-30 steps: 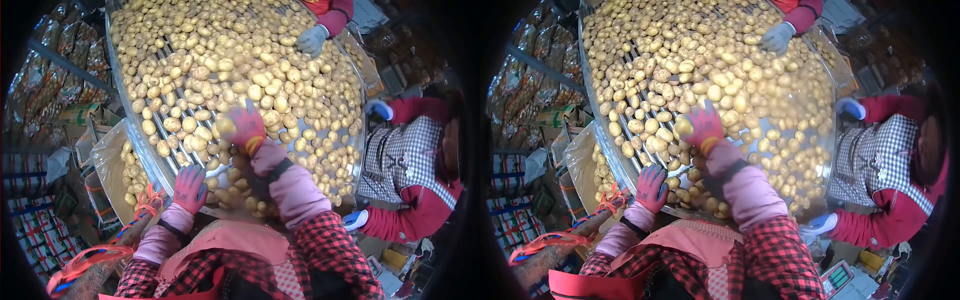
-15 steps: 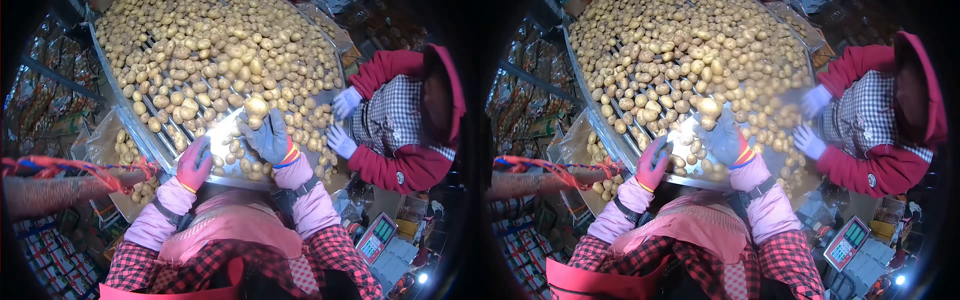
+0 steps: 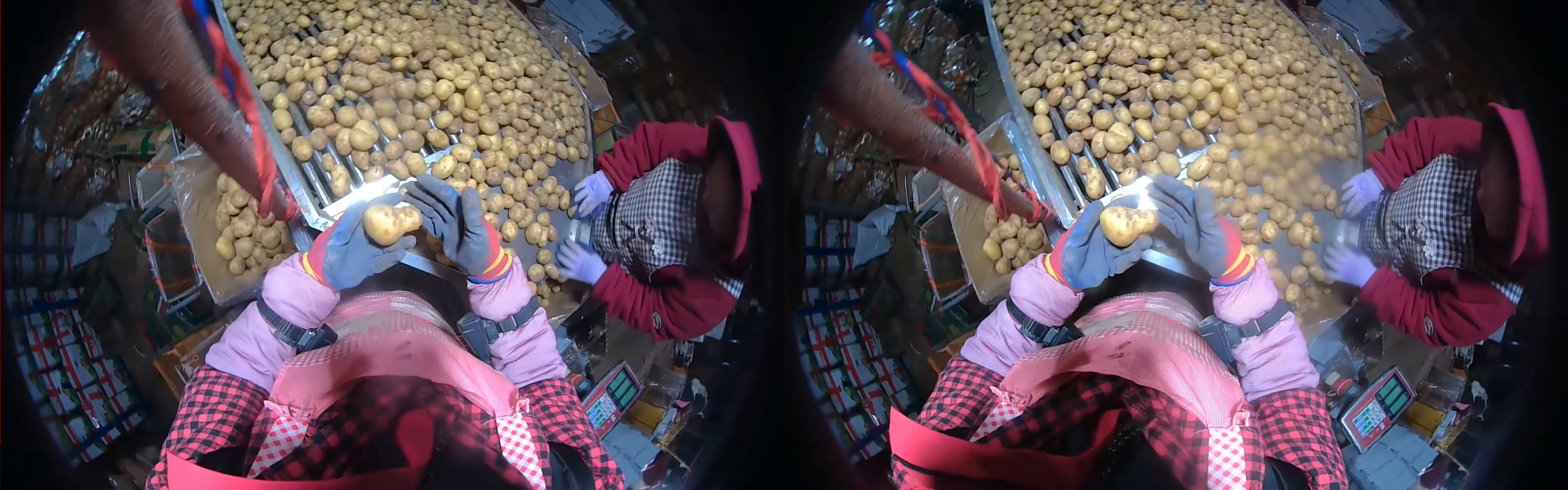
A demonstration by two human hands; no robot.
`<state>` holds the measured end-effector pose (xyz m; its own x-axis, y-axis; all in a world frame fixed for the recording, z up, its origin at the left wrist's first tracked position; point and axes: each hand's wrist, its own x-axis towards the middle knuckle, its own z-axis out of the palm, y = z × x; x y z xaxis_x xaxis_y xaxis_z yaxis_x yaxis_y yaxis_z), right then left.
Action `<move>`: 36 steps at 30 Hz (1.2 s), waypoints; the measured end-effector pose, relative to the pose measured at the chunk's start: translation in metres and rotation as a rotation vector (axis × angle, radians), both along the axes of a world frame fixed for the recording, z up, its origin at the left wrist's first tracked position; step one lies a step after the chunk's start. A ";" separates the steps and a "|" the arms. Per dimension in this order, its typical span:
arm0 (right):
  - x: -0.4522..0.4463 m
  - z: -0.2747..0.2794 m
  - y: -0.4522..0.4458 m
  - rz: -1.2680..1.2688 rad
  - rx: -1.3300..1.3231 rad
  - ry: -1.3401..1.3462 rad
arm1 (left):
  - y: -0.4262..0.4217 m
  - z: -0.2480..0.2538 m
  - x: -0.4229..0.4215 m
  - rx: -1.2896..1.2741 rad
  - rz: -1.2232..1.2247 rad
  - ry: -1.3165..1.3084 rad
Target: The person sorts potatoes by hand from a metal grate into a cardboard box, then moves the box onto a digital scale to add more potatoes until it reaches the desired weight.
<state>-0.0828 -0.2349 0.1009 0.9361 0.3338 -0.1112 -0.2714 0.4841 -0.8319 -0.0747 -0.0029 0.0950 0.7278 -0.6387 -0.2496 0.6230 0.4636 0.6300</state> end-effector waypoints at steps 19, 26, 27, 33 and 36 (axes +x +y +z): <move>-0.031 -0.013 0.122 0.569 -0.723 -0.133 | 0.214 -0.055 -0.197 -0.199 0.696 0.411; -0.046 -0.033 0.153 0.751 -0.628 -0.019 | 0.297 -0.019 -0.262 -0.364 1.297 0.329; -0.049 -0.036 0.154 0.763 -0.611 -0.022 | 0.296 -0.021 -0.258 -0.366 1.282 0.276; -0.057 -0.023 0.142 0.680 -0.715 -0.079 | 0.285 -0.027 -0.211 -0.518 1.070 0.033; -0.060 -0.013 0.125 0.576 -0.791 -0.042 | 0.293 -0.062 -0.180 -0.544 0.825 0.335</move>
